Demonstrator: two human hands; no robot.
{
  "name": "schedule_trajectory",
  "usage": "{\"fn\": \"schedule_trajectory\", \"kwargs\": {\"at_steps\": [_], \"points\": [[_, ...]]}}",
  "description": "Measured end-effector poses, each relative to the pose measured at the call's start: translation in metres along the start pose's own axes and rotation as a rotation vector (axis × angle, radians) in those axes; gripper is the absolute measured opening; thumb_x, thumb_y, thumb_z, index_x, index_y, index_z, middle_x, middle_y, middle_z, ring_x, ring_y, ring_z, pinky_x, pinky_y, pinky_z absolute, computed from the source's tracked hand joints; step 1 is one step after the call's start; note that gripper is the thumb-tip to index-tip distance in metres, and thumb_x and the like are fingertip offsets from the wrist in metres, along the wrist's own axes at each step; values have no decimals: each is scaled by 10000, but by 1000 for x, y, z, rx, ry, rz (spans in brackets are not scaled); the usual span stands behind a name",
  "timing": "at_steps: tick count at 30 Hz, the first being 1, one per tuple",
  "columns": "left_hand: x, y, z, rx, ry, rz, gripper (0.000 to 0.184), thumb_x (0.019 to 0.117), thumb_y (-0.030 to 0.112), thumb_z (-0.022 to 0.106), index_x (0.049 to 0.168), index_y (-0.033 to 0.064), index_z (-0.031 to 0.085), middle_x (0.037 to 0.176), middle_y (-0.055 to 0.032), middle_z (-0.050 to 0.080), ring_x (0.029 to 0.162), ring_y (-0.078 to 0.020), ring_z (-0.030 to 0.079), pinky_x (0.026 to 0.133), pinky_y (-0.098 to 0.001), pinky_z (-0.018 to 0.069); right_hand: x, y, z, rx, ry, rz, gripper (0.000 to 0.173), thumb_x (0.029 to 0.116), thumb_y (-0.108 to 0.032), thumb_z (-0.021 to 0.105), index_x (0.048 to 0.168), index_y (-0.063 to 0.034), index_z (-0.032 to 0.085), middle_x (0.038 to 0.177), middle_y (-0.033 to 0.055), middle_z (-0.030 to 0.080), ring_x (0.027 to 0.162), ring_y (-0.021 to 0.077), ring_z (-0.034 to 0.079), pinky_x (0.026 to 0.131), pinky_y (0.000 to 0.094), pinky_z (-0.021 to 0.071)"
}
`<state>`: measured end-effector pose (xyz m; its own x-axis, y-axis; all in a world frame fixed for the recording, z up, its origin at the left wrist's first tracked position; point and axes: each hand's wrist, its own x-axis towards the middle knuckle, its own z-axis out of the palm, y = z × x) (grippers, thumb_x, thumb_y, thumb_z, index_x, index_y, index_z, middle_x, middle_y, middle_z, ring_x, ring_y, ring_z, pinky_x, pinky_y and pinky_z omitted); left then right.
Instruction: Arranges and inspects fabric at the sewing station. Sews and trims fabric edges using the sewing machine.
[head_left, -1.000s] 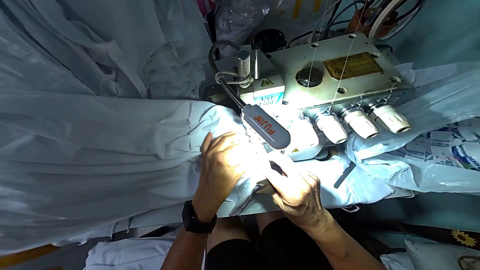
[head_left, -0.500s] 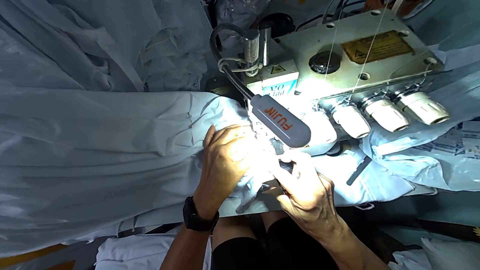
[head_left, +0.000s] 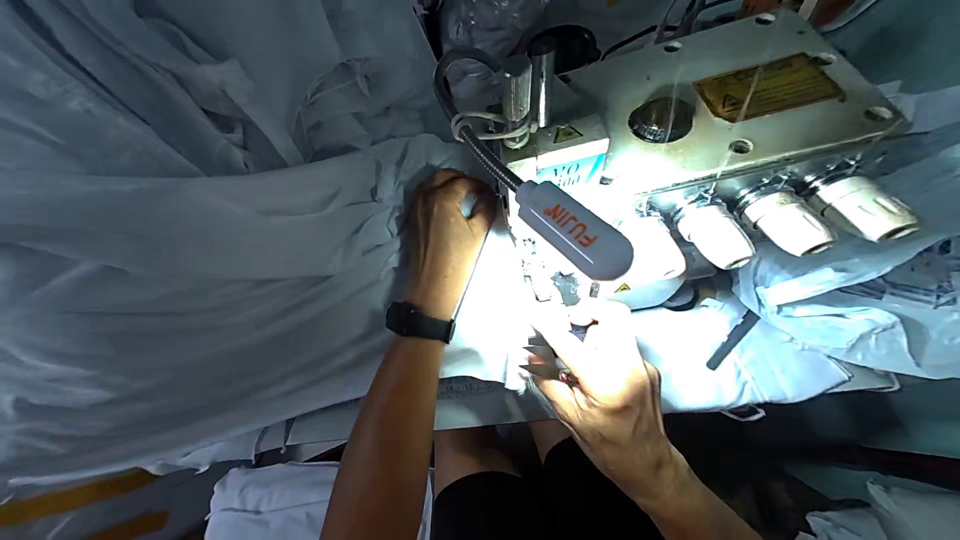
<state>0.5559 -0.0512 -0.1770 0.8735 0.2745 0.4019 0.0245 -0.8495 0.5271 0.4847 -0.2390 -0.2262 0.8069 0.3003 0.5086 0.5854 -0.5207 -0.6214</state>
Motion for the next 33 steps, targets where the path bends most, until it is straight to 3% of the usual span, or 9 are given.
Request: {"fn": "schedule_trajectory", "kwargs": {"at_steps": [3,5,8,12,16,20,24,27,33], "points": [[-13,4,-3,84,2,-149,260,965,177,646,1119,-27,691,1210,-231,643,1175,-378,599,973,-527,485,-11,9,-3,193,124,-67,142,898,-134,684,830,-17,724,871,134,607,746,81,560,668,125,464],[-40,12,-13,87,-8,-173,298,972,165,662,1173,-47,603,1291,-275,548,1196,-420,567,961,-553,501,-17,15,-8,224,126,-103,267,912,-154,684,697,-33,583,765,95,616,735,67,586,676,121,462],[-67,12,-21,51,43,-212,433,961,216,684,1280,-56,575,1381,-261,519,1086,-331,622,852,-455,544,-21,24,-15,180,62,-6,382,878,-333,717,643,-57,596,587,37,575,549,55,515,521,190,384],[-73,3,-38,-67,-99,-262,449,1052,195,555,1441,-21,503,1275,-227,609,878,-257,658,757,-408,556,-10,20,-29,67,-137,145,605,919,-638,551,886,-47,676,604,-3,510,515,86,450,495,275,356],[-69,-3,-48,-23,-92,-195,184,1016,144,616,1063,-6,711,956,-123,636,757,-169,606,683,-320,523,4,11,-29,192,-143,117,355,1005,-284,561,1112,29,689,861,72,659,718,13,552,665,125,450],[-70,-5,-61,-58,56,-4,162,960,124,631,969,-14,715,1118,-143,718,1135,-230,654,990,-402,504,19,4,-19,20,8,-28,231,963,-123,596,1006,34,760,880,157,700,740,163,641,685,220,519],[-70,-7,-68,-160,53,62,89,986,60,574,1022,-2,626,919,-68,689,790,-43,642,716,-200,533,27,-10,-6,-157,40,-46,230,963,-84,589,1018,47,770,866,210,712,740,316,714,645,379,584],[-71,-5,-74,-162,8,166,196,931,-40,544,938,-37,740,1037,-122,740,981,-87,702,885,-215,554,33,-18,4,-152,28,-61,263,935,-60,589,1103,70,744,887,230,693,722,354,703,606,433,570],[-69,-1,-79,-128,-85,236,268,950,-43,515,1100,-44,736,1170,-138,721,1062,-126,689,934,-252,540,41,-19,15,-107,57,-108,210,943,-27,587,1056,89,721,906,234,702,758,372,710,618,458,575]]}}
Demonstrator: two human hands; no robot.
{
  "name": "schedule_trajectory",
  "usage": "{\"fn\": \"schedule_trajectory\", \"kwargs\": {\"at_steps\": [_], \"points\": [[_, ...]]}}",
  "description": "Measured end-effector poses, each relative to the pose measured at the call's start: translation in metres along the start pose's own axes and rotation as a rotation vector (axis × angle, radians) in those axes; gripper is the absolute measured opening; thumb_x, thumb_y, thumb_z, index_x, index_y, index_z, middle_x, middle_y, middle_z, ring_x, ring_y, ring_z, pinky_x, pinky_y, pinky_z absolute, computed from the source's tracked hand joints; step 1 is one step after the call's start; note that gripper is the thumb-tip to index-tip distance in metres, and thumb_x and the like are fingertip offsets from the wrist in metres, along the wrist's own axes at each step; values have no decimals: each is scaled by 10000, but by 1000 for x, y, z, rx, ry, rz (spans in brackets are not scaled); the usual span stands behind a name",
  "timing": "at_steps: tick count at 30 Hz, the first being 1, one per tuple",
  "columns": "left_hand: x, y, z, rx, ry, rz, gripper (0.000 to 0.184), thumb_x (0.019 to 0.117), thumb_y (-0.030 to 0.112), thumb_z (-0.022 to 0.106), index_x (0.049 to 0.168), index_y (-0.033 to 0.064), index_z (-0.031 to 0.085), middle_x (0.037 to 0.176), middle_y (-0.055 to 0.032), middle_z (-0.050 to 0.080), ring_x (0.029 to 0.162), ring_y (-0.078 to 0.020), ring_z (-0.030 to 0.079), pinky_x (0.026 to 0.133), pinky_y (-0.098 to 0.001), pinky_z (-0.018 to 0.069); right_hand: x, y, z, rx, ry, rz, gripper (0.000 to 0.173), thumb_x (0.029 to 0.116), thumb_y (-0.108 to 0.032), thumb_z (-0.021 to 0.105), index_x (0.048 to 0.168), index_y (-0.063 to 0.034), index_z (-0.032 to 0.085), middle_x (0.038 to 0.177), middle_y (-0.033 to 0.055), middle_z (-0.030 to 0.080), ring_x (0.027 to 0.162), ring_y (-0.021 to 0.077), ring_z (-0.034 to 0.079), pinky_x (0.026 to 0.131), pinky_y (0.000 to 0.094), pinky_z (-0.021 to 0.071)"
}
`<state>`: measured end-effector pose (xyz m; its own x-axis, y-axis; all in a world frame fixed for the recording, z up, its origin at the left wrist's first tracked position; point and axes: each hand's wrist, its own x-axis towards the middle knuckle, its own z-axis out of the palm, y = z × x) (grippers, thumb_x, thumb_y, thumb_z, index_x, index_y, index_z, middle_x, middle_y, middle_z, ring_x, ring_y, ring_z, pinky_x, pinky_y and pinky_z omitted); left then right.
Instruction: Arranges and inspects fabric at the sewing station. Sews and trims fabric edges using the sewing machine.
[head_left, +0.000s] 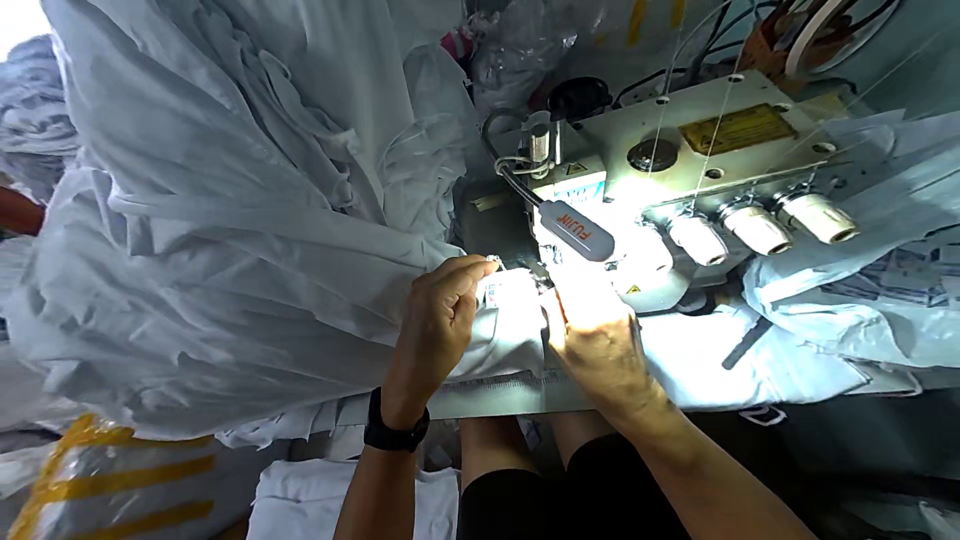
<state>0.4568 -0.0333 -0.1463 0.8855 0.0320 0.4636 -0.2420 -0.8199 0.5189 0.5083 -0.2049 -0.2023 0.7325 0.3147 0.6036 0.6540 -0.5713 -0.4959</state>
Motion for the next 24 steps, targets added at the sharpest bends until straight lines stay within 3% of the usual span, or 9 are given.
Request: {"fn": "schedule_trajectory", "kwargs": {"at_steps": [3,5,8,10,14,17,19,21,24], "points": [[2,0,-2,-7,-19,6,280,951,-42,525,1149,-42,723,1208,-145,708,1089,-149,682,945,-288,541,-1,6,-1,162,58,47,196,934,-39,605,1013,71,747,861,207,728,760,311,723,689,412,592],[2,0,-3,-3,-29,10,278,951,-33,535,1156,-37,723,1217,-142,707,1089,-159,684,944,-319,540,1,7,-13,340,15,170,170,926,-70,629,963,42,752,829,149,715,743,174,677,713,295,557],[1,2,-4,2,-47,22,278,940,-35,553,1161,-30,723,1221,-135,708,1092,-176,683,946,-366,533,4,8,-30,718,-179,437,94,914,-87,660,934,-23,726,754,-48,635,597,-58,530,573,112,460],[0,4,-4,6,-62,32,282,929,-39,564,1158,-24,727,1214,-129,711,1098,-178,682,954,-379,531,8,4,-33,874,-288,545,57,905,-51,660,914,-53,717,680,-96,607,527,-67,490,510,110,426],[-3,14,-5,15,-95,56,291,908,-41,578,1159,-22,724,1224,-121,709,1128,-179,672,987,-427,498,16,-3,-28,921,-366,567,72,925,-26,663,919,-45,733,672,-70,606,531,-36,494,518,133,426],[-7,19,-12,56,-115,-4,336,930,-11,612,1259,-45,666,1298,-174,658,1067,-193,675,907,-347,549,17,-5,-28,974,-350,539,103,939,-13,639,909,-66,722,669,-92,612,530,-45,490,522,129,433],[-13,17,-20,51,-102,-112,258,961,43,636,1192,-55,697,1329,-197,636,1073,-201,683,895,-318,567,11,-6,-31,1005,-328,535,94,931,-25,639,924,-72,720,676,-96,608,521,-42,481,505,129,422],[-21,13,-25,-45,-72,-196,162,969,67,635,1048,-38,730,1244,-139,686,1041,-111,688,885,-255,569,1,-12,-32,1102,-382,587,92,895,-90,624,864,-137,697,628,-130,567,487,-52,449,459,126,376],[-33,14,-28,-220,-78,-290,131,981,62,601,1053,8,696,950,-2,712,760,27,637,697,-147,541,-17,-30,-25,1304,-534,782,91,927,-169,674,843,-148,700,608,-139,529,466,-65,399,435,116,321]]}}
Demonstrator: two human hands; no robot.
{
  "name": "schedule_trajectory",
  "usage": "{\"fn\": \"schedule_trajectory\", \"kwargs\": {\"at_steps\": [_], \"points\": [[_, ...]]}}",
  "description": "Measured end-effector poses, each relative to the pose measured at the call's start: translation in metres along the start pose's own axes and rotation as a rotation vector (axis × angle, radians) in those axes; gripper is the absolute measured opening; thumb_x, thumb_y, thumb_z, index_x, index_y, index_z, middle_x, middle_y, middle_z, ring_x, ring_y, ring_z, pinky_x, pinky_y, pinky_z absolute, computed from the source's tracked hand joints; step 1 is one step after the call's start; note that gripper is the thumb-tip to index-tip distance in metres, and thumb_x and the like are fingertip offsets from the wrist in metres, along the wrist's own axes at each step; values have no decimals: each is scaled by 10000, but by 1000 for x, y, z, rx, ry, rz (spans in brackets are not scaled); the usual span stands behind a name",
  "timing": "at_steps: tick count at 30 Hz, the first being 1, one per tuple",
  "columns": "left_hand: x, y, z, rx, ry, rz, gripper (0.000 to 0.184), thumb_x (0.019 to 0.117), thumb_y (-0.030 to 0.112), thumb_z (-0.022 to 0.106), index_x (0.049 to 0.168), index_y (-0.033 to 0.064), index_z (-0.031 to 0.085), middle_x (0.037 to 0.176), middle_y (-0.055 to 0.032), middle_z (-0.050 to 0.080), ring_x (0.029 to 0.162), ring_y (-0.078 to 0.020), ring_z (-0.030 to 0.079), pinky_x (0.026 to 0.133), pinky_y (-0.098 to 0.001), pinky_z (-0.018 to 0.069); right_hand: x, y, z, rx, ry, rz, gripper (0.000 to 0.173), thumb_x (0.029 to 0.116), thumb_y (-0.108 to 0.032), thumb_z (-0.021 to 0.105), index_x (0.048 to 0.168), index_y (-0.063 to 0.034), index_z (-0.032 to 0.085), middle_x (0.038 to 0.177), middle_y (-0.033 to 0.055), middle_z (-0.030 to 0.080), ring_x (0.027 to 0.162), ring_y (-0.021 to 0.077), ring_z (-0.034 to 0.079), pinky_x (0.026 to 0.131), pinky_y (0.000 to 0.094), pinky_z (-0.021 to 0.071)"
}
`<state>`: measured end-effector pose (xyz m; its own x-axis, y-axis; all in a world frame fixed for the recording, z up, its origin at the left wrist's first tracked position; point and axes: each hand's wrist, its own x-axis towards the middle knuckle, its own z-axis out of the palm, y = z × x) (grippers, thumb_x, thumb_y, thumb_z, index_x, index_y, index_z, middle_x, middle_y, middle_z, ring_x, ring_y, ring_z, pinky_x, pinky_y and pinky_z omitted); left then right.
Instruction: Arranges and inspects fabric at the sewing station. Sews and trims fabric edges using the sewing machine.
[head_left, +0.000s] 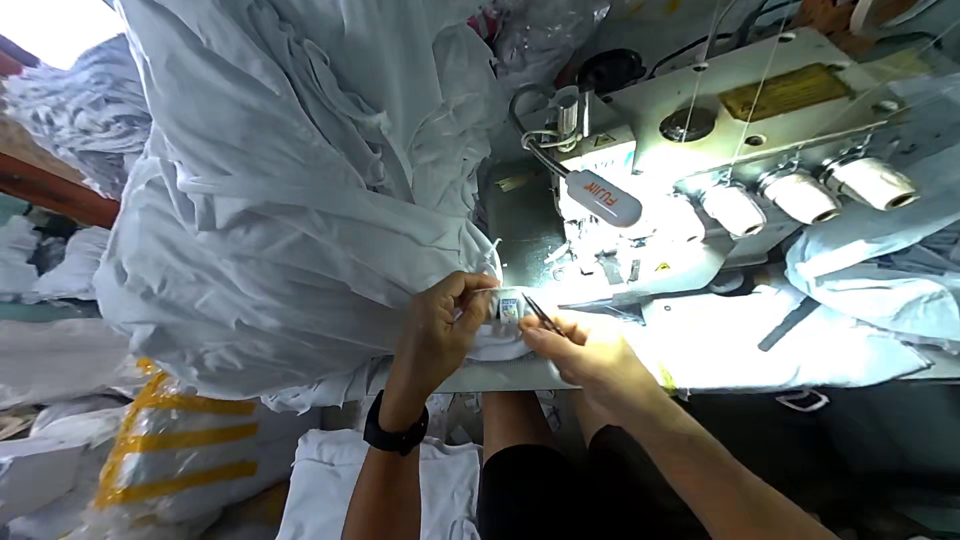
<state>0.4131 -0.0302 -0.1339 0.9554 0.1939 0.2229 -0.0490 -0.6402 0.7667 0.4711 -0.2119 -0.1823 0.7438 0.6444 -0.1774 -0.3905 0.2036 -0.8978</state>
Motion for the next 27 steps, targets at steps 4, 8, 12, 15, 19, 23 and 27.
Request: {"fn": "schedule_trajectory", "kwargs": {"at_steps": [4,8,12,15,19,23,27], "points": [[-14,0,2,-93,-31,-60,90,964,45,616,1014,21,687,808,52,670,698,39,607,668,-141,527,4,22,20,170,79,0,222,944,-70,668,736,-128,616,590,-86,525,453,-31,403,430,132,327],[-21,-10,-1,-243,-13,-151,112,983,2,574,1003,60,668,830,76,689,691,44,598,662,-135,512,8,34,18,-200,95,-255,156,913,-82,679,763,-123,672,632,-137,553,553,-94,465,525,92,375],[-24,-21,-3,-281,23,-259,129,1003,5,553,1037,71,658,770,99,641,655,47,558,627,-130,471,1,42,-6,-415,116,-383,182,913,-227,719,938,-46,716,761,-81,613,638,-99,499,585,70,416],[-24,-26,-5,-292,24,-271,131,1004,-1,550,1067,71,641,788,92,655,667,44,574,633,-134,483,-3,59,-32,-780,285,-529,261,969,-209,607,829,-11,702,727,39,633,636,26,534,596,182,423],[-25,-27,-4,-329,8,-257,137,1006,-4,541,1078,67,634,818,76,659,690,25,590,663,-150,508,0,77,-39,-952,308,-485,380,928,-293,704,1063,60,747,941,212,712,794,328,704,692,491,564],[-27,-28,-4,-342,33,-244,147,1007,-13,529,1067,73,633,783,91,648,677,37,584,655,-144,502,9,93,-30,-849,318,-489,565,835,-447,777,1070,66,748,947,228,675,761,278,638,682,423,529],[-32,-24,-10,-326,56,-220,160,1014,-15,513,1072,84,625,771,103,647,674,40,590,654,-143,508,10,99,-35,-786,282,-490,443,864,-369,773,1096,8,770,955,179,679,813,221,628,742,356,527]]}}
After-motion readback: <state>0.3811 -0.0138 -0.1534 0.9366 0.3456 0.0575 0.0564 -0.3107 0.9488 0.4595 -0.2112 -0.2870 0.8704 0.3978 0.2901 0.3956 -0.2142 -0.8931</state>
